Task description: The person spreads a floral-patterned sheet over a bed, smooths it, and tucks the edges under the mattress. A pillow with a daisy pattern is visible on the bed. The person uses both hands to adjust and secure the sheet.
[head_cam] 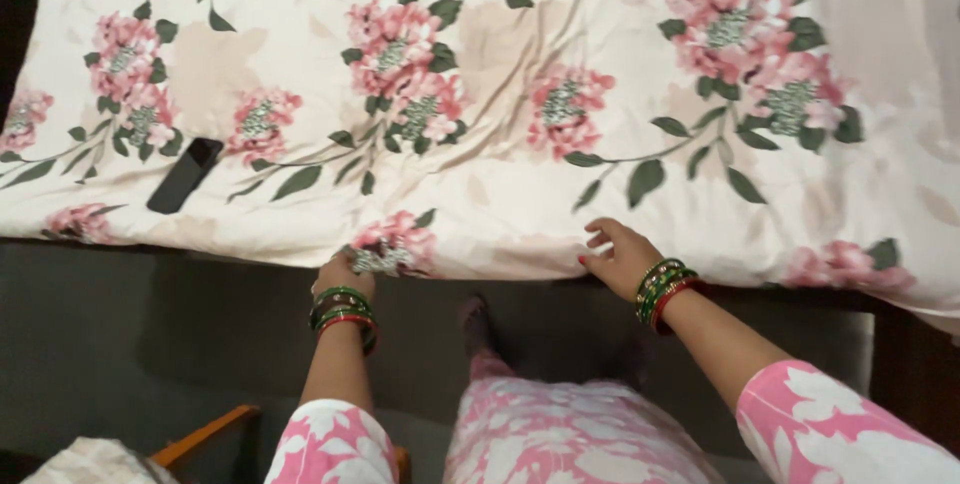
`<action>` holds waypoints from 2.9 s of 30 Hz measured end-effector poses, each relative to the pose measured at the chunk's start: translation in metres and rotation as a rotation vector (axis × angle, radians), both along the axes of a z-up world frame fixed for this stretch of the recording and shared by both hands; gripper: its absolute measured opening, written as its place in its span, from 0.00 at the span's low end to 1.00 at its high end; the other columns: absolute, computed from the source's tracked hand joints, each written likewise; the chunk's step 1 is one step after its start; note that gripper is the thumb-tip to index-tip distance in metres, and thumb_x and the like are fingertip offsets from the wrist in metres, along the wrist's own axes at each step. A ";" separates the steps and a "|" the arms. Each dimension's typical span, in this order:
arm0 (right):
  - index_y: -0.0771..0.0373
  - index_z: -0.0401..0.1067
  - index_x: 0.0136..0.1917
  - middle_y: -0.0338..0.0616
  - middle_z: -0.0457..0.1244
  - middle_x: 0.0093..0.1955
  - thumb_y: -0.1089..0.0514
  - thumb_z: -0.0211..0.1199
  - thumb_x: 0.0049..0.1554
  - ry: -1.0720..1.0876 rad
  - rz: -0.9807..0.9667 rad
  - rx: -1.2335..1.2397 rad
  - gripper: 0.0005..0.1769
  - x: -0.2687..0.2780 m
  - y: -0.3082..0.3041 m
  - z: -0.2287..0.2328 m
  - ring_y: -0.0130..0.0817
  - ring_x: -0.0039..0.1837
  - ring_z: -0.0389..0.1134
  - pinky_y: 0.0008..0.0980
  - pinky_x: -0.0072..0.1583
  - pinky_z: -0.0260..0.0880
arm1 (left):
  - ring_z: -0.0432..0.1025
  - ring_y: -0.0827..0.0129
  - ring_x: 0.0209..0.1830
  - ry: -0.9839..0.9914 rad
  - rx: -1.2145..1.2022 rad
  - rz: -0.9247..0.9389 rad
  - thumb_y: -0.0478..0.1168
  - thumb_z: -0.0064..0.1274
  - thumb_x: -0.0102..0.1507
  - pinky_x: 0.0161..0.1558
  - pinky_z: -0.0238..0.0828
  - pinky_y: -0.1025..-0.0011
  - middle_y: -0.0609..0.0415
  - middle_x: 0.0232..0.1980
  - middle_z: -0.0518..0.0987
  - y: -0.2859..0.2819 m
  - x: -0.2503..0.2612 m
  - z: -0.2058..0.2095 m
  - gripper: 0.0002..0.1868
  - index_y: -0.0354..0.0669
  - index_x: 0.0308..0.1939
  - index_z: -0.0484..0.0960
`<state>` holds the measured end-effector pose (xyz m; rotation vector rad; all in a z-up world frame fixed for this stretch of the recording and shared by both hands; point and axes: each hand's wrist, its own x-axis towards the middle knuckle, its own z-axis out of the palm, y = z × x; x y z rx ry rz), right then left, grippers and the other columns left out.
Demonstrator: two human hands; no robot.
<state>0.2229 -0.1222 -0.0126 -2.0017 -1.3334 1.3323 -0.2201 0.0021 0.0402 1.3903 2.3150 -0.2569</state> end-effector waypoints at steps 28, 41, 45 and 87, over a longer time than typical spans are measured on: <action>0.60 0.53 0.78 0.58 0.53 0.74 0.30 0.70 0.53 0.735 -1.317 -0.610 0.53 -0.249 0.127 -0.031 0.54 0.74 0.59 0.59 0.70 0.64 | 0.66 0.49 0.71 -0.509 0.207 1.002 0.69 0.69 0.53 0.68 0.67 0.52 0.34 0.72 0.66 0.132 -0.133 -0.005 0.62 0.24 0.73 0.62; 0.68 0.57 0.73 0.64 0.61 0.66 0.38 0.82 0.46 0.663 -1.377 -0.566 0.56 -0.238 0.112 -0.030 0.56 0.65 0.68 0.59 0.61 0.74 | 0.68 0.47 0.70 -0.346 0.169 0.773 0.64 0.61 0.58 0.68 0.67 0.51 0.36 0.67 0.75 0.080 -0.139 -0.082 0.47 0.29 0.68 0.72; 0.73 0.53 0.75 0.72 0.58 0.68 0.36 0.79 0.48 0.686 -1.342 -0.624 0.59 -0.235 0.101 -0.012 0.63 0.67 0.65 0.62 0.62 0.71 | 0.65 0.48 0.73 -0.282 0.224 0.748 0.73 0.64 0.52 0.72 0.61 0.53 0.34 0.71 0.72 0.079 -0.145 -0.064 0.60 0.32 0.74 0.67; 0.46 0.35 0.85 0.42 0.32 0.89 0.03 0.35 0.41 -0.873 0.166 -0.368 0.72 -0.468 0.283 -0.111 0.48 0.86 0.40 0.52 0.80 0.39 | 0.79 0.57 0.53 -0.102 -0.227 -0.290 0.59 0.48 0.62 0.56 0.72 0.61 0.57 0.52 0.86 0.302 -0.591 0.152 0.22 0.57 0.54 0.82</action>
